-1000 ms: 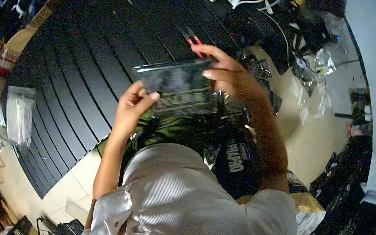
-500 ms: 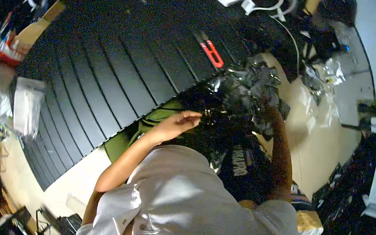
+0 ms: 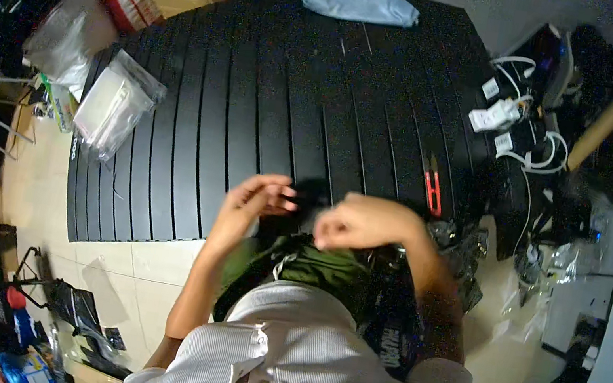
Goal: Trimming loose threads from camouflage neck gaiters and placing them into individual plastic bags.
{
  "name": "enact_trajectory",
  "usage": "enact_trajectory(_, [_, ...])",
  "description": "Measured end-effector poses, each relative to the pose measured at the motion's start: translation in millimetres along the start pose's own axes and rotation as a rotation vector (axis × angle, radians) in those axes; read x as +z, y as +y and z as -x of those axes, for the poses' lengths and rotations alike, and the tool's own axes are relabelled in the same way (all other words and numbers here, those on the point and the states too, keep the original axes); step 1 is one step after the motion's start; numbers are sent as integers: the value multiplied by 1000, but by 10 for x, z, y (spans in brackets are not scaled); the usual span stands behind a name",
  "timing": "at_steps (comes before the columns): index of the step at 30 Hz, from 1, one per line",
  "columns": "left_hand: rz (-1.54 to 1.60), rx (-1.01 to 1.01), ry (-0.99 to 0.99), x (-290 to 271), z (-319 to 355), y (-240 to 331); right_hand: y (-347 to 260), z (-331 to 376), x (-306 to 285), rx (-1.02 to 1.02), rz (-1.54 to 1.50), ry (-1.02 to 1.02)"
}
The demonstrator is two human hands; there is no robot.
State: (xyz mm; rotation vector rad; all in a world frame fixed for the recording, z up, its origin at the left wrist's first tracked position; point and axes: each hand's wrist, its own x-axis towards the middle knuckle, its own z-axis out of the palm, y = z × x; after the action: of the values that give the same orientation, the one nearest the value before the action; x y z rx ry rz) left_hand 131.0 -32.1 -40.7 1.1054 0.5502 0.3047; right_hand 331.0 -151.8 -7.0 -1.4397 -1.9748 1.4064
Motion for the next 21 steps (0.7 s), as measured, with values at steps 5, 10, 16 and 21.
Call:
enact_trajectory(5, [-135,312,495,-618,-68,-56,484,-792,-890,-98,-73,665])
enact_trajectory(10, [-385,362,647,-835,-30,-409,796,-1663,-2099,131,178,1265])
enact_trajectory(16, [-750,441,660,-707,59,-278,1170,-2318,-2468,656,424,1363])
enact_trajectory(21, [-669,434,626,-677,-5,-249,1734,-2220,-2466,444,495,1422])
